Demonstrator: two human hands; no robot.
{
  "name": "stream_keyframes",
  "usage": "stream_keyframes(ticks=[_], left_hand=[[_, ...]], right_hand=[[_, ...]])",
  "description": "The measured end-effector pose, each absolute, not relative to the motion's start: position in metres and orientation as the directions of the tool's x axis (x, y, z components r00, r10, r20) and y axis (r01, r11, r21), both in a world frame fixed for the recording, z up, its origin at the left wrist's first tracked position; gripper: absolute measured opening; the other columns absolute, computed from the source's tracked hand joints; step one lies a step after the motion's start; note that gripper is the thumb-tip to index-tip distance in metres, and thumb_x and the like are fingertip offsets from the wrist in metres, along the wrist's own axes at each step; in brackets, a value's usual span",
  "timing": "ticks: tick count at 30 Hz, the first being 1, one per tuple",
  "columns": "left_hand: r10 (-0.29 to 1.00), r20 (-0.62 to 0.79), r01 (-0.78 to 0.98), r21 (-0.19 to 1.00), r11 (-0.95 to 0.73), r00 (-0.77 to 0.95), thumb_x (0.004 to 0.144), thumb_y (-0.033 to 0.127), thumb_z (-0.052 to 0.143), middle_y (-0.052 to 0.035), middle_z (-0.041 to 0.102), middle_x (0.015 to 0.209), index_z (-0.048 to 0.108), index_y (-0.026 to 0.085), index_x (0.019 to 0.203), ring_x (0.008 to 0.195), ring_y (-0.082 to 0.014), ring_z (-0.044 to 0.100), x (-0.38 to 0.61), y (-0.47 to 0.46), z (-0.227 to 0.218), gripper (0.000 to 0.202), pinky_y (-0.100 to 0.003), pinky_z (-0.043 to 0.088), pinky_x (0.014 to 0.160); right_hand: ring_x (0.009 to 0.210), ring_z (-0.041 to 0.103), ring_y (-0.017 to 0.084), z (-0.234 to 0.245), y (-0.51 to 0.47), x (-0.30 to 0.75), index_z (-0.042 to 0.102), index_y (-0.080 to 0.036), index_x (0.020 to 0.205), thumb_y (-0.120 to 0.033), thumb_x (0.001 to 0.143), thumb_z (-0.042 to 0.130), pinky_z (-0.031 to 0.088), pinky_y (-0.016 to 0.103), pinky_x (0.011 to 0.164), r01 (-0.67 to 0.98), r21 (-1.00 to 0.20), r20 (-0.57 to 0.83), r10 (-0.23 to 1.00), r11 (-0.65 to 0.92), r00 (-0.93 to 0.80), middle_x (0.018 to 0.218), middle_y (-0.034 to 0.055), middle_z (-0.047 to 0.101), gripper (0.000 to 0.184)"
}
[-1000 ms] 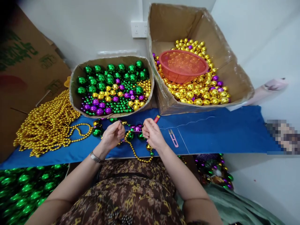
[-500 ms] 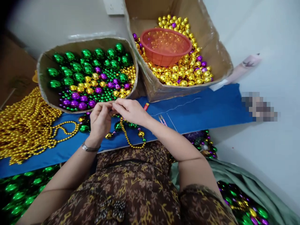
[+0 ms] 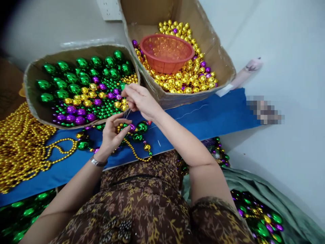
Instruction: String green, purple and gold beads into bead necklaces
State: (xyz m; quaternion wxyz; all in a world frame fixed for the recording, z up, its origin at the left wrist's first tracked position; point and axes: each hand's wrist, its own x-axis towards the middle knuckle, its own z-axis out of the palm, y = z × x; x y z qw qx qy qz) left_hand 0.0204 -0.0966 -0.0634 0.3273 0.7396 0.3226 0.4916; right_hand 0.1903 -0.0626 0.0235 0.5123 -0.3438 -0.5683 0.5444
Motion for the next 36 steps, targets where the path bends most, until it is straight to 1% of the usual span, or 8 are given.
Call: stream_keyframes(ticks=[5,8,12,16,21,23,29,36], left_hand=[[0.792,0.52,0.305,0.735,-0.606,0.321,0.086,0.024,0.062,-0.0041,0.073,0.097,0.07,0.019,0.095,0.094,-0.0166,0.067,0.005,-0.097,-0.058,0.013,-0.028,0.054,0.085],[0.884,0.423,0.334,0.819,-0.467,0.197,0.084,0.03,0.065,-0.0037,0.074,0.098,0.071,0.018,0.099,0.091,-0.0171,0.069,0.001,-0.097,-0.06,0.02,-0.028,0.055,0.082],[0.948,0.271,0.22,0.927,-0.303,0.167,0.079,0.036,0.07,-0.0062,0.074,0.098,0.071,0.017,0.1,0.084,-0.0186,0.07,0.002,-0.1,-0.064,0.029,-0.028,0.058,0.074],[0.951,0.221,0.053,0.97,-0.237,0.216,0.075,0.034,0.075,-0.0096,0.072,0.107,0.068,0.016,0.107,0.086,-0.0193,0.071,0.004,-0.102,-0.063,0.037,-0.03,0.058,0.074],[0.933,0.226,-0.061,0.974,-0.218,0.28,0.072,0.028,0.078,-0.0126,0.069,0.115,0.065,0.017,0.116,0.086,-0.0191,0.071,0.004,-0.103,-0.058,0.047,-0.028,0.059,0.071],[0.918,0.227,-0.07,0.974,-0.217,0.324,0.073,0.028,0.077,-0.0129,0.07,0.111,0.063,0.017,0.12,0.084,-0.0191,0.071,0.003,-0.104,-0.056,0.05,-0.026,0.058,0.067],[0.869,0.248,-0.092,0.969,-0.231,0.428,0.074,0.024,0.077,-0.0105,0.072,0.105,0.061,0.019,0.126,0.079,-0.0164,0.07,0.001,-0.103,-0.054,0.055,-0.023,0.057,0.067],[0.862,0.236,-0.091,0.972,-0.219,0.449,0.073,0.023,0.077,-0.0128,0.065,0.124,0.062,0.021,0.125,0.086,-0.0174,0.069,-0.002,-0.101,-0.054,0.054,-0.024,0.057,0.07]], right_hand=[[0.073,0.059,0.011,-0.015,-0.081,0.255,0.052,-0.021,0.098,-0.047,0.096,0.042,0.047,0.021,0.063,0.22,-0.958,0.168,0.982,0.184,-0.086,0.078,-0.0014,0.056,0.029],[0.086,0.061,0.017,-0.054,-0.115,0.285,0.057,-0.021,0.1,-0.039,0.092,0.052,0.047,0.027,0.074,0.775,-0.627,0.117,0.993,0.072,0.003,0.091,0.0036,0.063,0.021],[0.088,0.064,0.024,-0.102,-0.156,0.3,0.06,-0.022,0.11,-0.042,0.085,0.062,0.047,0.03,0.07,0.964,-0.219,-0.184,0.977,-0.152,0.112,0.104,0.0105,0.064,0.032],[0.088,0.065,0.022,-0.116,-0.165,0.304,0.061,-0.019,0.11,-0.03,0.094,0.043,0.048,0.03,0.074,0.933,-0.314,-0.132,0.981,-0.177,0.142,0.103,0.0126,0.066,0.026],[0.061,0.06,0.013,-0.081,-0.156,0.285,0.052,-0.02,0.12,-0.045,0.098,0.032,0.047,0.023,0.057,0.519,-0.851,-0.106,0.994,-0.078,-0.025,0.081,0.0024,0.065,0.039],[0.057,0.055,0.011,-0.061,-0.15,0.266,0.054,-0.02,0.119,-0.05,0.097,0.036,0.043,0.022,0.052,0.366,-0.93,-0.084,0.986,-0.024,-0.147,0.08,0.0009,0.064,0.041],[0.078,0.061,0.013,-0.027,-0.129,0.218,0.064,-0.019,0.101,-0.037,0.095,0.047,0.044,0.025,0.071,0.512,-0.804,0.116,0.924,0.303,-0.364,0.089,0.0028,0.068,0.025],[0.085,0.064,0.014,-0.031,-0.121,0.206,0.064,-0.02,0.101,-0.034,0.101,0.036,0.044,0.025,0.077,0.566,-0.724,0.144,0.888,0.395,-0.436,0.094,0.003,0.071,0.031]])
